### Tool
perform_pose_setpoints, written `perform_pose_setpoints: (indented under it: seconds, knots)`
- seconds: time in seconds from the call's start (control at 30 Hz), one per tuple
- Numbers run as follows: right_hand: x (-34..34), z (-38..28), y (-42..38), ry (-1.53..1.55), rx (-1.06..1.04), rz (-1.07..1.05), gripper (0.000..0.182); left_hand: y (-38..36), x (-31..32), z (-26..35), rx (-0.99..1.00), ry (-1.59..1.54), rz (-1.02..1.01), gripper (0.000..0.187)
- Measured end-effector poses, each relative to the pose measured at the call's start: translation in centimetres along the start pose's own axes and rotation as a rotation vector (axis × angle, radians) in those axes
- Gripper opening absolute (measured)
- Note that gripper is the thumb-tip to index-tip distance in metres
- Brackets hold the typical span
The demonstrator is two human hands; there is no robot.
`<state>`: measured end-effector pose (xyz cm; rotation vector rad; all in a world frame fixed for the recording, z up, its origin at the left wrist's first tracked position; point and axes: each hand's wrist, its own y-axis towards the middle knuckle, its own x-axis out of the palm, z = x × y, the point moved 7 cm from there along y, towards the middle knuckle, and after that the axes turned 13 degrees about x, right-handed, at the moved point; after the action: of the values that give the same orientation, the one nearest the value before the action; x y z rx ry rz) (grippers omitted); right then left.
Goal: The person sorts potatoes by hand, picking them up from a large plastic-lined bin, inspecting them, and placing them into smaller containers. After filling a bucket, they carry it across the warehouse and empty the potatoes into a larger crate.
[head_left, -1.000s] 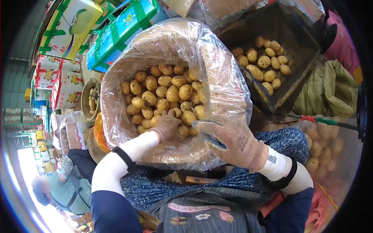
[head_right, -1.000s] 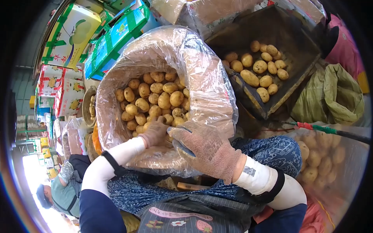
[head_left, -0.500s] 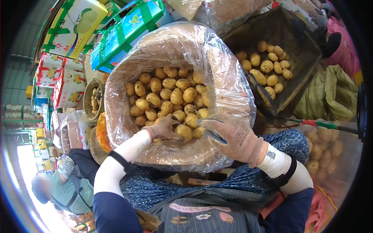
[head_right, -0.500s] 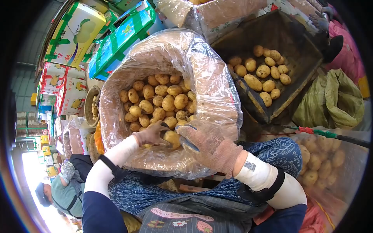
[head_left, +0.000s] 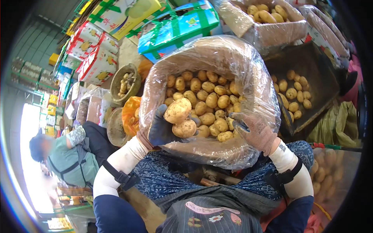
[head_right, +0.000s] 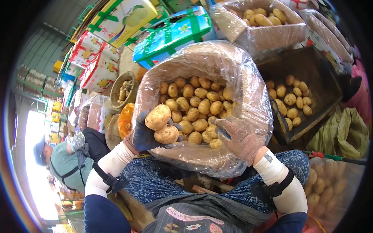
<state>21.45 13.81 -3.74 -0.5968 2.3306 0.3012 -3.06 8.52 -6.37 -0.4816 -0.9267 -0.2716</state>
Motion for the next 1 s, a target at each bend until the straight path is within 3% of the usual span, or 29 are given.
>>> perform_pose_setpoints:
  seconds: [0.07, 0.1, 0.2, 0.27, 0.37, 0.4, 0.47, 0.6, 0.67, 0.73, 0.8, 0.87, 1.0]
  knots:
    - [0.6, 0.1, 0.3, 0.034, -0.017, -0.013, 0.028, -1.4, 0.9, 1.2, 0.086, 0.120, 0.018, 0.084]
    - [0.8, 0.1, 0.4, 0.026, -0.029, -0.010, 0.028, -2.1, 0.6, 2.3, 0.257, 0.184, 0.093, 0.082]
    - [1.4, 0.6, 0.6, -0.024, 0.004, -0.035, 0.031, -6.1, 0.6, 6.0, 0.341, 0.214, -0.009, 0.081]
    - [1.6, 1.0, 0.4, -0.005, -0.060, -0.022, 0.034, -10.6, -0.2, 9.1, 0.532, 0.342, 0.119, 0.086]
    - [1.5, 1.0, 0.2, 0.005, -0.020, -0.144, 0.036, -19.3, -3.6, 10.9, 0.625, 0.468, 0.460, 0.084]
    - [1.1, 0.9, -0.3, -0.046, -0.063, -0.101, 0.036, -21.9, -4.9, 10.3, 0.644, 0.461, 0.483, 0.084]
    - [0.7, 0.1, -0.7, -0.096, -0.112, -0.061, 0.036, -27.3, -10.2, 8.4, 0.613, 0.524, 0.696, 0.074]
    - [0.5, 0.5, -1.3, -0.124, -0.061, -0.056, 0.036, -34.4, -16.7, 0.4, 0.259, 0.454, 1.130, 0.057]
    - [0.2, 0.2, -1.3, -0.102, -0.070, -0.034, 0.035, -37.8, -23.1, -2.5, -0.003, 1.057, 1.107, 0.059]
    - [0.4, -0.3, -1.2, -0.132, -0.094, -0.040, 0.034, -39.5, -25.9, -5.9, -0.225, 1.732, 1.374, 0.064]
    - [0.0, -0.5, -1.0, -0.188, -0.086, -0.021, 0.033, -37.4, -24.9, -9.1, -0.233, 1.748, 1.302, 0.065]
    - [0.4, -0.8, -0.8, -0.146, -0.078, -0.091, 0.033, -35.3, -22.9, -10.3, -0.198, 2.266, 1.249, 0.066]
    - [0.5, -0.7, -1.1, -0.138, -0.064, -0.106, 0.034, -33.6, -20.1, -7.5, -0.208, 2.446, 1.161, 0.063]
